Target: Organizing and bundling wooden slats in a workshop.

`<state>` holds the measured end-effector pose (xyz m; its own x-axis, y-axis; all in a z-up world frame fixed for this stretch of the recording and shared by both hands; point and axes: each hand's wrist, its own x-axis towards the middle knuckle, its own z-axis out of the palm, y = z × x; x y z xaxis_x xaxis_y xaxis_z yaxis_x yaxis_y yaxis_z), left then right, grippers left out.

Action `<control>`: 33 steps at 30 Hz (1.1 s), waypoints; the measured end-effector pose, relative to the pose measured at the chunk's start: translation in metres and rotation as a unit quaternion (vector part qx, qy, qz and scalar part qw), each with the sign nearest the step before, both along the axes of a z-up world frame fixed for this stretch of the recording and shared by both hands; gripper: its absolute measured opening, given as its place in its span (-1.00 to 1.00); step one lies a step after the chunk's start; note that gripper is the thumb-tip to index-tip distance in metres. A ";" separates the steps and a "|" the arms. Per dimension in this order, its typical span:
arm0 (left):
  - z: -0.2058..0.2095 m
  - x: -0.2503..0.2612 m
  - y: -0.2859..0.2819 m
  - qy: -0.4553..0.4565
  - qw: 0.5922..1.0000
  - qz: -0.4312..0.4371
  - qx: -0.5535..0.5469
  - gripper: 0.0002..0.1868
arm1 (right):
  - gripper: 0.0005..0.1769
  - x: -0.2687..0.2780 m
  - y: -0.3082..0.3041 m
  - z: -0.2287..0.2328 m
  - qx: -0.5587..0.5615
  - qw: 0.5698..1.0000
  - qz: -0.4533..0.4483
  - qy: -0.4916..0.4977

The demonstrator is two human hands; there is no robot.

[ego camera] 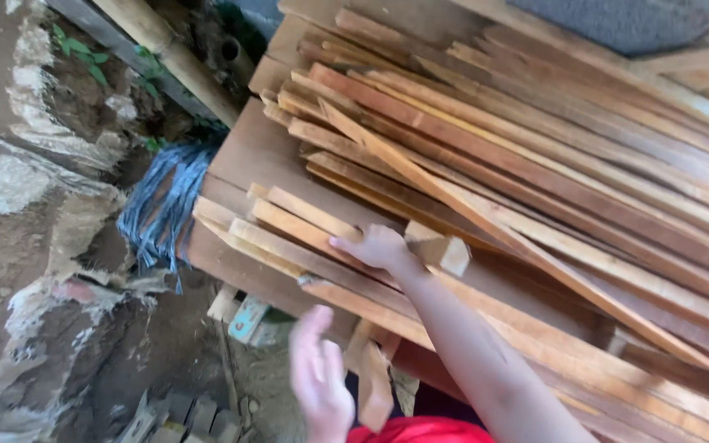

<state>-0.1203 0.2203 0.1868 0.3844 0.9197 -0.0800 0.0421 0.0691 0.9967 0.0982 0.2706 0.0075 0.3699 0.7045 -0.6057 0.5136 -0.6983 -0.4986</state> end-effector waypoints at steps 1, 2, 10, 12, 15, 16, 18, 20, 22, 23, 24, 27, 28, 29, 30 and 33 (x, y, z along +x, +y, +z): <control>-0.035 0.003 0.021 -0.005 1.000 0.002 0.003 -0.50 | 0.00 0.011 0.015 0.013 0.003 1.000 0.002 -0.005; -0.068 0.003 0.037 0.033 0.991 0.091 -0.089 -0.39 | 0.06 0.016 0.023 0.027 -0.029 0.998 -0.010 0.050; -0.192 0.053 0.064 -0.032 0.873 0.265 -0.407 -0.15 | 0.22 0.009 0.071 0.020 -0.105 0.954 -0.095 0.264; -0.198 0.053 0.061 -0.087 0.839 0.300 -0.444 -0.15 | 0.29 0.007 0.080 0.027 -0.135 0.952 -0.055 0.268; -0.201 0.043 0.061 -0.103 0.826 0.282 -0.477 -0.17 | 0.32 0.007 0.080 0.015 -0.169 0.950 -0.025 0.261; -0.202 0.044 0.062 -0.105 0.825 0.283 -0.478 -0.17 | 0.32 0.011 0.083 0.011 -0.170 0.951 -0.024 0.259; -0.205 0.041 0.063 -0.113 0.809 0.267 -0.511 -0.19 | 0.33 0.015 0.087 0.004 -0.182 0.943 -0.005 0.277; -0.217 0.032 0.061 -0.112 0.807 0.258 -0.519 -0.19 | 0.29 0.015 0.099 0.008 -0.189 0.937 0.014 0.293; -0.224 0.024 0.062 -0.112 0.804 0.248 -0.529 -0.20 | 0.26 0.013 0.105 0.001 -0.196 0.931 0.031 0.307; -0.224 0.022 0.063 -0.110 0.806 0.236 -0.531 -0.20 | 0.25 0.012 0.108 -0.008 -0.189 0.929 0.045 0.315; -0.224 0.021 0.066 -0.110 0.808 0.226 -0.532 -0.21 | 0.23 0.012 0.111 -0.016 -0.181 0.928 0.060 0.321; -0.223 0.030 0.077 -0.122 0.816 0.239 -0.512 -0.23 | 0.23 0.013 0.120 -0.016 -0.155 0.924 0.060 0.344; -0.219 0.031 0.079 -0.120 0.815 0.244 -0.512 -0.23 | 0.23 0.010 0.120 -0.017 -0.158 0.922 0.063 0.348; -0.215 0.032 0.080 -0.125 0.811 0.254 -0.512 -0.24 | 0.22 0.007 0.120 -0.018 -0.157 0.920 0.051 0.354; -0.212 0.035 0.083 -0.131 0.808 0.263 -0.511 -0.24 | 0.21 0.006 0.120 -0.018 -0.156 0.920 0.039 0.359; -0.209 0.031 0.081 -0.124 0.809 0.253 -0.515 -0.23 | 0.20 0.001 0.118 -0.015 -0.155 0.928 0.033 0.336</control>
